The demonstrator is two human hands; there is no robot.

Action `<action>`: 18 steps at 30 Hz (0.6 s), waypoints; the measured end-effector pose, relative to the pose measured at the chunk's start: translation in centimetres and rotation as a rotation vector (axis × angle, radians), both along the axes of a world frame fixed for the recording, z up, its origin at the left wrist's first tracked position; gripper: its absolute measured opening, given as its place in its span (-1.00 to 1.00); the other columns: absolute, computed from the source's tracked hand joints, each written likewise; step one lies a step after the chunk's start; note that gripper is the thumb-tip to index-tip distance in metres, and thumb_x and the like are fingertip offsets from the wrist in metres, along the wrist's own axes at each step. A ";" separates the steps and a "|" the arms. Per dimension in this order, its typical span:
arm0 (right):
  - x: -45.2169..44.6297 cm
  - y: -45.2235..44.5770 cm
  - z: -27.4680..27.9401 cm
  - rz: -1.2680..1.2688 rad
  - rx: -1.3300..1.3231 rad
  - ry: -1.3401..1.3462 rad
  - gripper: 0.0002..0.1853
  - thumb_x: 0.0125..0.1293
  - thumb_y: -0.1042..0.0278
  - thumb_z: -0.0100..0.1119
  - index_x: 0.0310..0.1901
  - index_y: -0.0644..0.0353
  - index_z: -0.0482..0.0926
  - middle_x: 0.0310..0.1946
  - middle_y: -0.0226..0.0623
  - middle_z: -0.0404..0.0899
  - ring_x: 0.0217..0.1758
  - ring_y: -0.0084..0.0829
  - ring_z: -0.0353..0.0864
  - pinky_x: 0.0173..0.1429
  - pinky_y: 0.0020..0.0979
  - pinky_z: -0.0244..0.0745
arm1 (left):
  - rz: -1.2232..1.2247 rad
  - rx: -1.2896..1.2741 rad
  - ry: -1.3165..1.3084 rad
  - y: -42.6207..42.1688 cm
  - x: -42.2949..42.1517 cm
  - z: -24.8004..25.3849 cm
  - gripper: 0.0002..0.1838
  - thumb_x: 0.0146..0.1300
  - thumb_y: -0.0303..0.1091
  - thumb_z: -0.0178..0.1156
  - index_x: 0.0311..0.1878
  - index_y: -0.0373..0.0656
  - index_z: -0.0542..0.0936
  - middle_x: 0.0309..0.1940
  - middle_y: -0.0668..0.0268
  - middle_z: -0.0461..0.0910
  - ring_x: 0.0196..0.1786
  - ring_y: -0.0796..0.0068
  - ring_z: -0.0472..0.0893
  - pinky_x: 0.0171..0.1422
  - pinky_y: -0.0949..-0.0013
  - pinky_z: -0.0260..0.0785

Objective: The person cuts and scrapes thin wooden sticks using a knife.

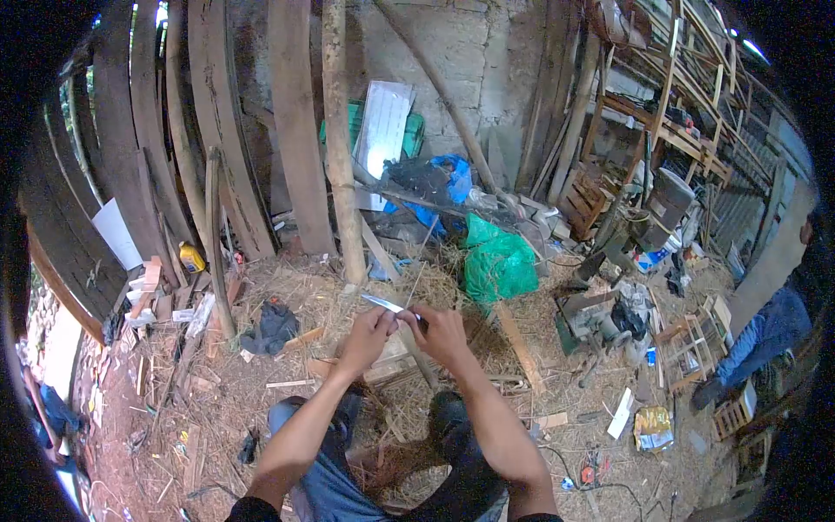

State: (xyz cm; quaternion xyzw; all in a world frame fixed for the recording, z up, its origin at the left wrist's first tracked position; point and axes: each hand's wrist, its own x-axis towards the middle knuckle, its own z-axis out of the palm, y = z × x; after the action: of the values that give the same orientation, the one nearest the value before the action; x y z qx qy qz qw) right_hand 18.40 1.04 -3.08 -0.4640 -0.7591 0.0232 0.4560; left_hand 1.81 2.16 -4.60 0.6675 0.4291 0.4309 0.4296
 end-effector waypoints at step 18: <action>4.2 0.9 0.5 -0.200 -0.069 -0.051 -0.81 0.27 0.24 0.17 -0.32 0.19 0.60 -0.58 -0.08 0.52 -0.56 -0.04 0.50 -0.48 -0.19 0.35 | -0.108 0.117 0.000 -1.8 -0.2 0.2 -0.76 0.40 -0.33 -0.04 -0.21 -0.34 0.50 -0.53 0.27 0.51 -0.44 0.55 0.48 -0.29 0.41 0.34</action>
State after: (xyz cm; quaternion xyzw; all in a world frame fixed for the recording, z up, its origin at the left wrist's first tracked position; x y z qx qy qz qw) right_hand 22.57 1.90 -2.55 -0.5532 -0.7192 -0.0078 0.4203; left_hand 1.62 0.34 -4.42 0.7135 0.3667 0.4315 0.4127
